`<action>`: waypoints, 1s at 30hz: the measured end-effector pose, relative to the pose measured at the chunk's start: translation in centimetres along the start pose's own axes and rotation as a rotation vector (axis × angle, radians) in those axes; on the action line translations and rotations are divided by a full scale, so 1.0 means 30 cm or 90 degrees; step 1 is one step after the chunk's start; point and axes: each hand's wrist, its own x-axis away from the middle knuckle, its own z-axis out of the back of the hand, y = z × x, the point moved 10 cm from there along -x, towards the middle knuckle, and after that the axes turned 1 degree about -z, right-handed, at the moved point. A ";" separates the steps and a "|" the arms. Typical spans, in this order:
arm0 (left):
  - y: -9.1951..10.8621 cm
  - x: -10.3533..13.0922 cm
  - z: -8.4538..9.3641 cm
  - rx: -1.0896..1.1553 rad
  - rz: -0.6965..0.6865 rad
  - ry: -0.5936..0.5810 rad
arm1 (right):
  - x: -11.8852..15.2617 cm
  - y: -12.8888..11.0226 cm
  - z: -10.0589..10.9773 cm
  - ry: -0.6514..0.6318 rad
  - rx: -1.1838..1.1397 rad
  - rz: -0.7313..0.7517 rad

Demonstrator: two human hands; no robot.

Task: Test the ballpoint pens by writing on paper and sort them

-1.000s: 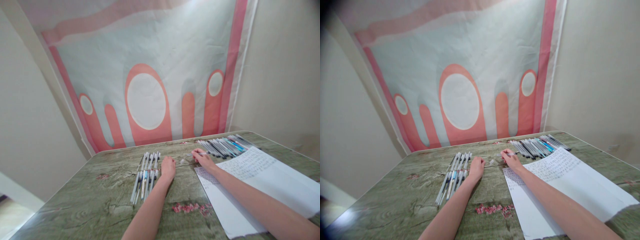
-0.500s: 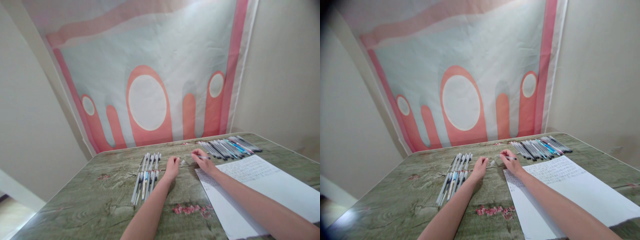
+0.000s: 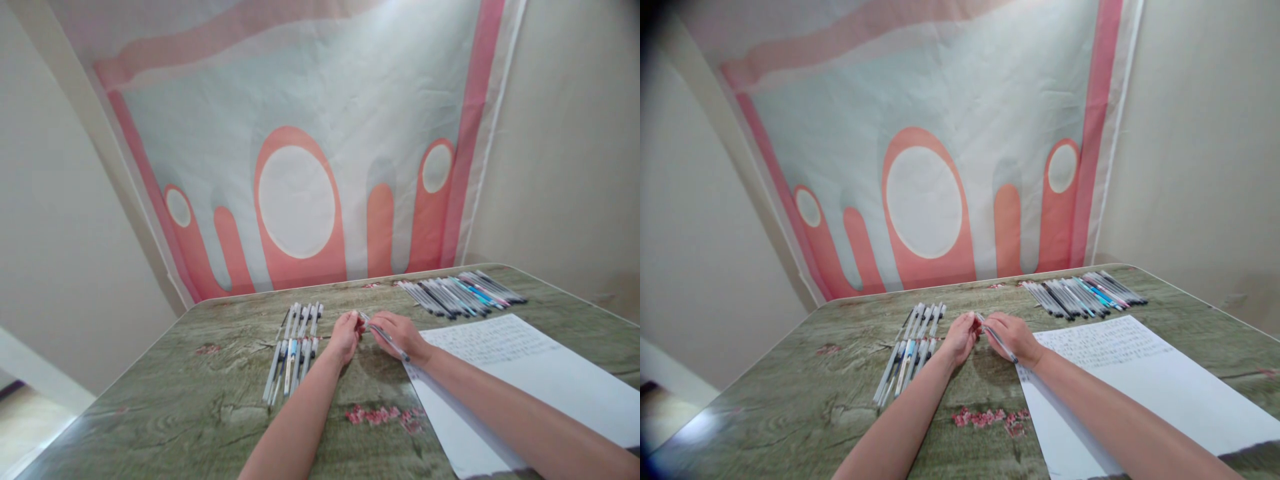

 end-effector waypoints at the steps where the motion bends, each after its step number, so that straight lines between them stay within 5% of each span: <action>1: 0.000 0.000 0.000 -0.001 -0.002 -0.001 | 0.000 0.001 0.002 0.000 0.001 -0.003; 30: 0.001 0.000 -0.012 -0.031 -0.007 -0.032 | 0.006 0.002 -0.011 -0.015 -0.015 -0.008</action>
